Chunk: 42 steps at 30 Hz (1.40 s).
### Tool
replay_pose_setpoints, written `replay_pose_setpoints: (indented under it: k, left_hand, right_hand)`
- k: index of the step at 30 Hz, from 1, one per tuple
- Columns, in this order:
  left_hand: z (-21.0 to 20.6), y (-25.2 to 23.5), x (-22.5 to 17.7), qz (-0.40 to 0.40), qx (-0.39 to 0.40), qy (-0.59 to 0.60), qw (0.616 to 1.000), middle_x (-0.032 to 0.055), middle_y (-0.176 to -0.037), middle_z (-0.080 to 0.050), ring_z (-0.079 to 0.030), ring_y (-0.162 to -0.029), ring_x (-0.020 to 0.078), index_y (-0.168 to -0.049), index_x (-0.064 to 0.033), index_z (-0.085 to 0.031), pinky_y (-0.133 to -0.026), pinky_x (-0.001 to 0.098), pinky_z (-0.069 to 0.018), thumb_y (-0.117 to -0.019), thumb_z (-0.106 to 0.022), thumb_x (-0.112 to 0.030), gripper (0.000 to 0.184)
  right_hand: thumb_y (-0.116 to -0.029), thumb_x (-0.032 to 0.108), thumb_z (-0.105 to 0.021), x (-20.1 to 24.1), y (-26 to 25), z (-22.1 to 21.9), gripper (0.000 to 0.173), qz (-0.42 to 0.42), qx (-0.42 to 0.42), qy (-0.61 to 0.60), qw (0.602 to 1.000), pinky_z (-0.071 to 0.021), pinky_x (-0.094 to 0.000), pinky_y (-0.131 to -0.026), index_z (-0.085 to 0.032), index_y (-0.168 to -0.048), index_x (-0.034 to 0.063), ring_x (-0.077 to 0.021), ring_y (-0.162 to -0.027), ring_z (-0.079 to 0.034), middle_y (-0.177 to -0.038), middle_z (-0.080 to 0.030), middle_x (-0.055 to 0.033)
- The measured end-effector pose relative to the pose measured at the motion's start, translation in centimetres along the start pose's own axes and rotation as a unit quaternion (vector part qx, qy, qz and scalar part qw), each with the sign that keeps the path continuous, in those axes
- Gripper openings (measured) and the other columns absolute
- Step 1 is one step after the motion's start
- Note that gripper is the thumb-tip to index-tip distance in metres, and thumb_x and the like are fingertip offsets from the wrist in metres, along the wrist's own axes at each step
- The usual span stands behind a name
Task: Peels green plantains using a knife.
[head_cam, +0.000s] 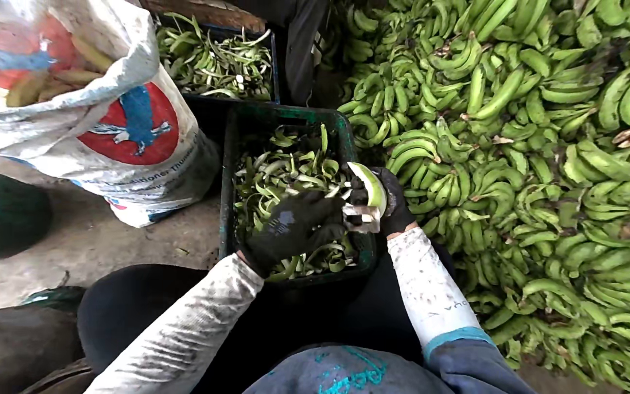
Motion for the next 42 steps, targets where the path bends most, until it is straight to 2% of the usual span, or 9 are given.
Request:
replay_pose_setpoints:
  k: [4,9,16,20,23,26,31,36,42]
  left_hand:
    - [-1.9,-0.2,0.0,0.063,0.021,-0.006,0.998,0.0107,-0.103,-0.068,-0.068,-0.091,0.0297,-0.129,-0.0158,-0.067,-0.073,0.0512,-0.0575,-0.0980,-0.062,-0.043,0.042]
    - [-1.3,-0.2,2.9,0.238,-0.038,-0.004,0.970,0.0162,-0.109,-0.066,-0.067,-0.095,0.0357,-0.129,-0.0141,-0.063,-0.078,0.0575,-0.0556,-0.1009,-0.063,-0.033,0.034]
    - [4.6,0.7,5.2,0.337,-0.100,0.099,0.931,0.0125,-0.101,-0.067,-0.066,-0.088,0.0234,-0.125,-0.0076,-0.060,-0.083,0.0483,-0.0543,-0.1062,-0.052,-0.042,0.040]
    - [5.5,2.0,4.3,0.362,0.083,0.054,0.927,0.0125,-0.095,-0.069,-0.068,-0.089,0.0293,-0.120,-0.0091,-0.065,-0.082,0.0558,-0.0547,-0.1047,-0.053,-0.048,0.044]
    - [4.1,3.7,2.5,0.372,0.261,-0.028,0.890,0.0162,-0.100,-0.070,-0.067,-0.099,0.0378,-0.112,-0.0094,-0.069,-0.084,0.0638,-0.0506,-0.0980,-0.060,-0.053,0.046]
    - [2.5,4.7,0.5,0.376,0.378,-0.012,0.846,0.0245,-0.119,-0.066,-0.062,-0.116,0.0455,-0.125,-0.0034,-0.064,-0.092,0.0690,-0.0457,-0.0987,-0.059,-0.049,0.053]
    - [1.1,4.8,-0.8,0.341,0.421,-0.010,0.840,0.0249,-0.120,-0.065,-0.060,-0.116,0.0463,-0.122,-0.0028,-0.065,-0.090,0.0684,-0.0465,-0.0941,-0.067,-0.041,0.047]
    - [0.3,4.2,1.3,0.316,0.374,-0.006,0.872,0.0229,-0.113,-0.067,-0.064,-0.109,0.0436,-0.122,-0.0033,-0.064,-0.086,0.0664,-0.0489,-0.0900,-0.073,-0.042,0.051]
    - [1.3,3.5,2.2,0.320,0.272,0.013,0.907,0.0211,-0.115,-0.067,-0.065,-0.110,0.0412,-0.127,-0.0045,-0.061,-0.088,0.0642,-0.0503,-0.0982,-0.060,-0.046,0.050]
  right_hand:
    - [-0.1066,0.026,-0.044,-0.2,1.2,-1.8,0.027,0.026,-0.024,0.052,0.998,-0.0596,-0.0263,-0.064,-0.062,-0.121,0.0117,-0.0094,-0.074,-0.068,-0.092,-0.070,-0.0024]
    - [-0.1085,0.039,-0.033,-1.4,0.6,-3.5,0.040,-0.035,-0.008,0.000,0.999,-0.0554,-0.0242,-0.052,-0.064,-0.110,0.0137,-0.0080,-0.060,-0.062,-0.078,-0.065,-0.0010]
    - [-0.1054,0.039,-0.044,0.0,1.7,-1.6,0.028,-0.010,-0.127,0.161,0.979,-0.0531,-0.0227,-0.056,-0.063,-0.114,0.0195,-0.0050,-0.065,-0.060,-0.083,-0.064,0.0040]
    - [-0.1066,0.036,-0.045,0.2,0.5,-0.8,0.033,0.038,-0.203,0.307,0.929,-0.0545,-0.0324,-0.073,-0.060,-0.131,0.0210,-0.0097,-0.086,-0.063,-0.108,-0.066,0.0003]
    - [-0.1063,0.033,-0.045,-1.9,-2.1,-2.2,0.033,0.039,-0.256,0.285,0.923,-0.0547,-0.0355,-0.078,-0.059,-0.129,0.0140,-0.0128,-0.092,-0.062,-0.109,-0.064,-0.0045]
    - [-0.1091,0.026,-0.040,-5.5,-6.0,-5.1,0.033,0.013,-0.267,0.204,0.942,-0.0548,-0.0409,-0.080,-0.056,-0.128,0.0037,-0.0200,-0.095,-0.061,-0.110,-0.061,-0.0132]
    - [-0.1061,0.040,-0.040,-4.7,-11.6,-16.4,0.038,-0.022,-0.147,0.128,0.981,-0.0531,-0.0417,-0.080,-0.054,-0.130,0.0139,-0.0185,-0.099,-0.060,-0.115,-0.060,-0.0071]
    - [-0.1086,0.031,-0.031,2.7,-16.8,-29.1,0.029,0.062,0.018,0.029,0.998,-0.0543,-0.0375,-0.065,-0.053,-0.107,0.0122,-0.0175,-0.076,-0.060,-0.088,-0.059,-0.0045]
    - [-0.1055,0.027,-0.044,6.0,-14.9,-23.8,0.022,0.084,0.033,0.153,0.984,-0.0560,-0.0355,-0.063,-0.056,-0.118,0.0141,-0.0177,-0.077,-0.064,-0.094,-0.065,-0.0034]
Point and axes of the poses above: each hand's wrist, its own y-axis away from the middle knuckle, its own z-axis out of the back of the hand, x = y × z, the point moved 4 cm from there along -y, towards the middle knuckle
